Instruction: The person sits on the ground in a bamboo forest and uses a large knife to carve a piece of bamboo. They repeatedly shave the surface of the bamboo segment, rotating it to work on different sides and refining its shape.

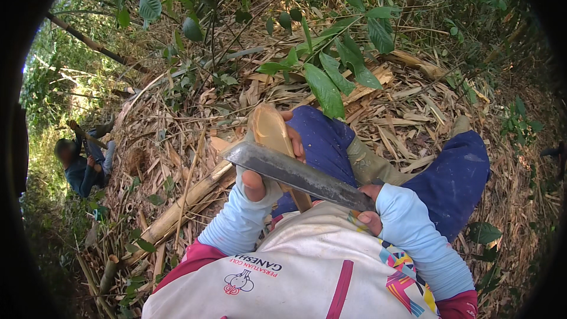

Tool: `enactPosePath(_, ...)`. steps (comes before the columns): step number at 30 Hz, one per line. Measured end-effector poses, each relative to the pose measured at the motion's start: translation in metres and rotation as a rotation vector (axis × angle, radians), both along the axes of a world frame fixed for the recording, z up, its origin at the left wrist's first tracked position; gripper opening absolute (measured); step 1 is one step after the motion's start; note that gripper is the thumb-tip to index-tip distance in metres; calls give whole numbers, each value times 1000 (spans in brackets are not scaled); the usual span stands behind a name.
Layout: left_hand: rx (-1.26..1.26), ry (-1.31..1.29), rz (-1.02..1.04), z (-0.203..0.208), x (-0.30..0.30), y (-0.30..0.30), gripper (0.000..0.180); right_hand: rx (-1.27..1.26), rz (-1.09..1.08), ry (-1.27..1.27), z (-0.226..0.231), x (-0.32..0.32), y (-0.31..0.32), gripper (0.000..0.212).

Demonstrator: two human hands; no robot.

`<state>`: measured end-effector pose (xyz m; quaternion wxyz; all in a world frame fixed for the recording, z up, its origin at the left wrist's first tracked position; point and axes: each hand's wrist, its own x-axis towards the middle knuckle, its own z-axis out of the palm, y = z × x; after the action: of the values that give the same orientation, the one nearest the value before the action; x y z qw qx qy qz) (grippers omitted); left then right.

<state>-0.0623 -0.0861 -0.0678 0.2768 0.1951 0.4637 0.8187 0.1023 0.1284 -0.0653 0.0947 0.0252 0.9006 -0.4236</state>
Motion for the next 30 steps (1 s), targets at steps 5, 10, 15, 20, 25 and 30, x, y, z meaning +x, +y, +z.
enactPosePath(5, -44, -11, 11, 3, 4, 2, 127, -14, -3, -20, -4, 1, 1, 52)
enactPosePath(10, -104, 17, -6, -1, 3, 0, 128, -5, -10, -37, -4, 1, 0, 51)
enactPosePath(15, -146, 26, 53, -5, 4, 3, 130, 79, 3, -76, 3, -7, -3, 50)
enactPosePath(20, -219, 32, 133, -13, 4, 6, 127, 115, -4, -171, 6, -13, -7, 52)
enactPosePath(25, -212, 3, 249, -20, 0, 15, 121, 166, -47, -183, 8, -19, -13, 55)
enactPosePath(30, -252, -25, 304, -26, -4, 19, 113, 192, -68, -54, -11, -21, -16, 47)
